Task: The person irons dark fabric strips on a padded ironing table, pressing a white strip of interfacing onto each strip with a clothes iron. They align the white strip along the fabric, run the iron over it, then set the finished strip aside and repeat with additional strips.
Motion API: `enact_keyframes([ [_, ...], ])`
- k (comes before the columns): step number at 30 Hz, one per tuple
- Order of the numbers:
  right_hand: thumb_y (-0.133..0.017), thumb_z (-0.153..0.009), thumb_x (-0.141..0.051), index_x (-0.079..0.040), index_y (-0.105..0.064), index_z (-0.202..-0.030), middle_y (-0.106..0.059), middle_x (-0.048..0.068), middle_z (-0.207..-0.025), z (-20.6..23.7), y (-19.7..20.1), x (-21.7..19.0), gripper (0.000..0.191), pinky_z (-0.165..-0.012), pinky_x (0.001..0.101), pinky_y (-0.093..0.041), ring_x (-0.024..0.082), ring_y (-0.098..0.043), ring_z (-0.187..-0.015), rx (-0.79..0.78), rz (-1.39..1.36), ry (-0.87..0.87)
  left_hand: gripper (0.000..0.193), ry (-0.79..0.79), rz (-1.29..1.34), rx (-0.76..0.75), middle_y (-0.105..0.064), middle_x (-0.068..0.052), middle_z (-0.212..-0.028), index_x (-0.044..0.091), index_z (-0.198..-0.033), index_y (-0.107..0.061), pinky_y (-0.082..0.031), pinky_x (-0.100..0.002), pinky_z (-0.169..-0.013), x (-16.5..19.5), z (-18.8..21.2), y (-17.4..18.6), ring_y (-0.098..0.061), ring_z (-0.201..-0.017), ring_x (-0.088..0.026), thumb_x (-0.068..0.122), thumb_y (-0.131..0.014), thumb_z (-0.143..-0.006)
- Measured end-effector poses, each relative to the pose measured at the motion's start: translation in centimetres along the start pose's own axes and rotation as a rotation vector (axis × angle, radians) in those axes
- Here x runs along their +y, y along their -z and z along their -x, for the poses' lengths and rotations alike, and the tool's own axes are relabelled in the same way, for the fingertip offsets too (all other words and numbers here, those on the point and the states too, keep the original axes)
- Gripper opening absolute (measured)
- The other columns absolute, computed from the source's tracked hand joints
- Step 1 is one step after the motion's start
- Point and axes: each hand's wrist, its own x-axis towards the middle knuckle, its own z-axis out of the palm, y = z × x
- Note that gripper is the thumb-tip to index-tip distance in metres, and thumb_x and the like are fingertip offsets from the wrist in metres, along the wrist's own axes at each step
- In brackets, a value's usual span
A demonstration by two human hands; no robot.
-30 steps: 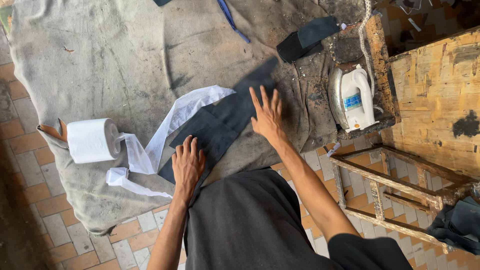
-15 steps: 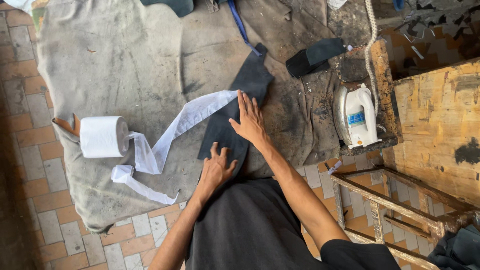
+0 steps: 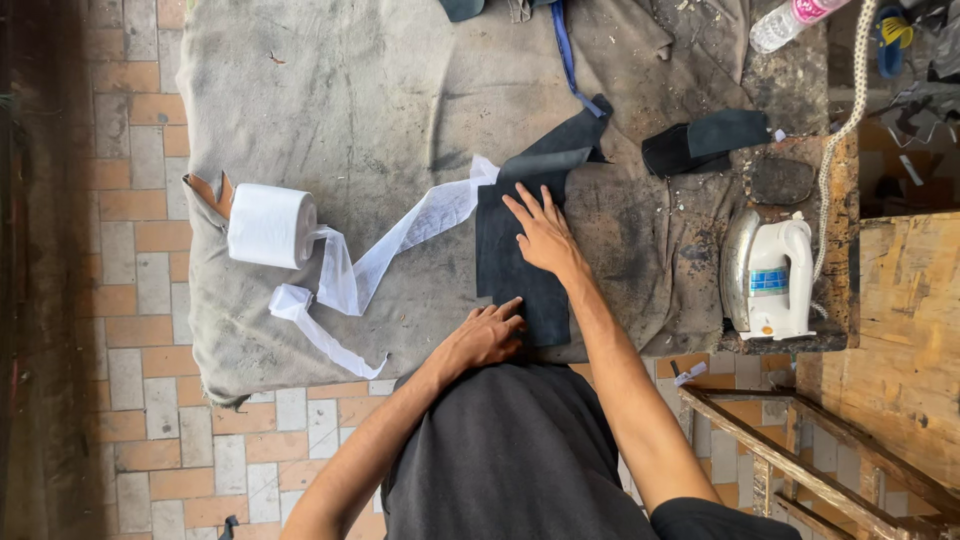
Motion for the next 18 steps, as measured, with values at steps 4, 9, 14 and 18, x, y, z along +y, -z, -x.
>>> enact_keyframes([
  [4,-0.077,-0.084,-0.011,-0.028,-0.037,-0.158,-0.017,0.008,-0.170,-1.1,0.9,-0.3,0.086,-0.120,0.0572,-0.028,0.045,-0.016,-0.155,-0.038,-0.003,-0.087,0.034,0.023,-0.026,-0.008,-0.044,-0.012,-0.160,0.012,-0.122,-0.067,-0.044,-0.048,-0.101,-0.4,-0.2,0.1,-0.055,-0.128,-0.030,0.032,-0.065,-0.094],
  [9,-0.082,-0.080,-0.012,-0.022,-0.040,-0.156,-0.024,0.013,-0.165,-2.1,1.5,-1.1,0.087,-0.115,0.0571,-0.033,0.045,-0.024,-0.149,0.059,0.048,-0.135,0.029,-0.024,-0.033,0.231,-0.061,-0.008,-0.136,0.014,-0.113,-0.069,-0.036,-0.059,-0.100,-1.4,0.4,2.1,-0.058,-0.126,-0.029,0.025,-0.074,-0.086],
  [14,-0.076,-0.089,-0.009,-0.014,-0.055,-0.143,-0.046,0.012,-0.150,-3.6,0.4,-3.7,0.058,-0.117,0.0420,-0.047,0.029,-0.049,-0.139,0.203,0.037,-0.209,0.032,0.504,-0.021,0.724,-0.063,-0.008,-0.123,0.012,-0.125,-0.060,-0.045,-0.047,-0.100,-4.4,3.9,7.5,-0.059,-0.117,-0.030,0.013,-0.069,-0.095],
  [18,-0.079,-0.082,-0.008,-0.011,-0.064,-0.134,-0.050,0.012,-0.141,-4.8,-1.0,-6.6,0.054,-0.106,0.0491,-0.041,0.035,-0.048,-0.133,0.252,0.075,0.210,0.045,0.446,-0.182,0.747,-0.061,-0.008,-0.130,0.011,-0.130,-0.058,-0.042,-0.047,-0.104,-5.4,5.8,9.2,-0.054,-0.125,-0.030,0.009,-0.070,-0.087],
])
